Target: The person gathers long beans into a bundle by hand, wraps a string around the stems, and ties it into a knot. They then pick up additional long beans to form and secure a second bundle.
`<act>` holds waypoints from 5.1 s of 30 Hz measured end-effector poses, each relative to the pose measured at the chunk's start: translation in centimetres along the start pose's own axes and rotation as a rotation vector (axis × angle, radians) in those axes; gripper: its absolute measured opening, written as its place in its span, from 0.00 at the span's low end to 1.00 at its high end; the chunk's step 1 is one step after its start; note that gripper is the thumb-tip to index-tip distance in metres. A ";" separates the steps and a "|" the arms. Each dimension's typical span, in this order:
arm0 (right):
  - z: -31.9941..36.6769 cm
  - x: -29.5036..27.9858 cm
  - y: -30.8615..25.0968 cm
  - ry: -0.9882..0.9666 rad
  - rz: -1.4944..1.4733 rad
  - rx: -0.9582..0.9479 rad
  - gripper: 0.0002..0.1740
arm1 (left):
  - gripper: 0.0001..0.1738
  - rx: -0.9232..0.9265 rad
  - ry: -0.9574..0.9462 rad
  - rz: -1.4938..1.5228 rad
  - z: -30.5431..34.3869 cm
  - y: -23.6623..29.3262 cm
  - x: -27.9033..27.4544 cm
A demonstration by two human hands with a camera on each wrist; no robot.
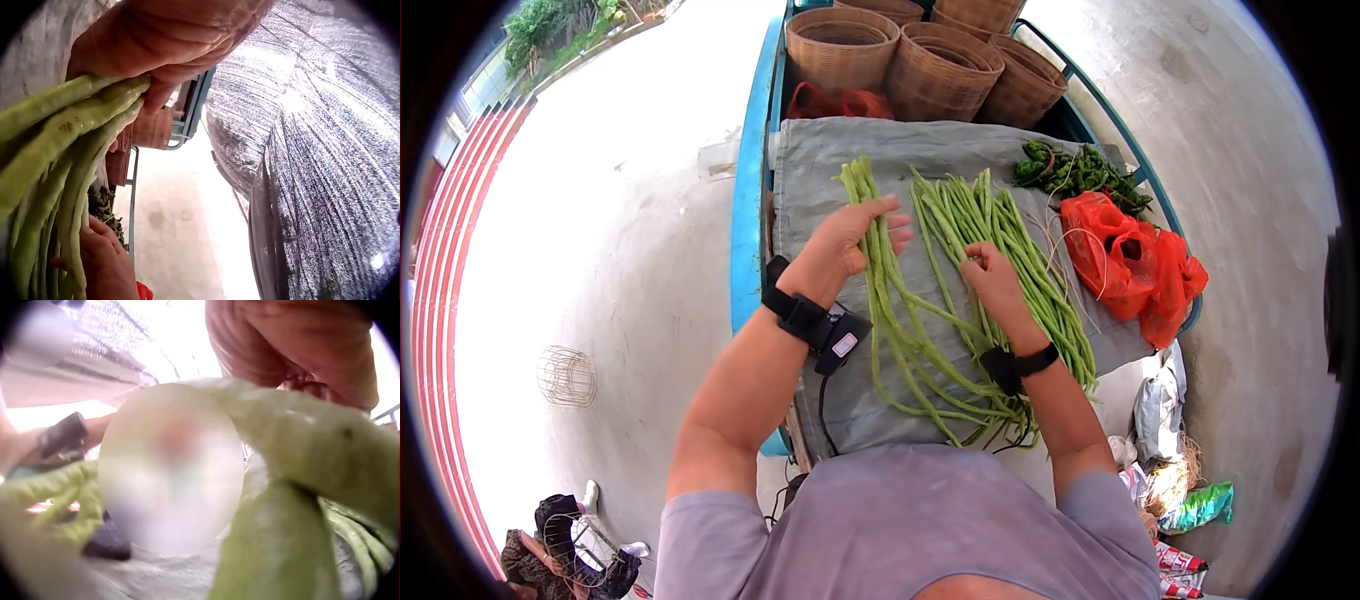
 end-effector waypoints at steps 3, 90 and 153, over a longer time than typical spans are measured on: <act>3.6 -0.5 -2.8 -0.048 -0.361 0.021 0.17 | 0.20 -0.020 -0.037 0.004 0.0 0.0 0.2; 7.5 4.9 -6.3 0.073 0.119 -0.285 0.63 | 0.11 0.313 -0.391 0.165 2.4 -1.1 3.3; -10.5 -20.7 13.7 0.448 1.425 -0.667 0.16 | 0.06 0.192 -0.197 0.053 2.8 0.2 2.0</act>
Point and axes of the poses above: each hand's wrist, its own z-axis away from the middle knuckle, its own x-axis out of the palm, y = z × x, the point moved 1 cm from there along -z, towards the middle knuckle, and after that the axes turned 4 degrees about x, right-handed, at the moved point
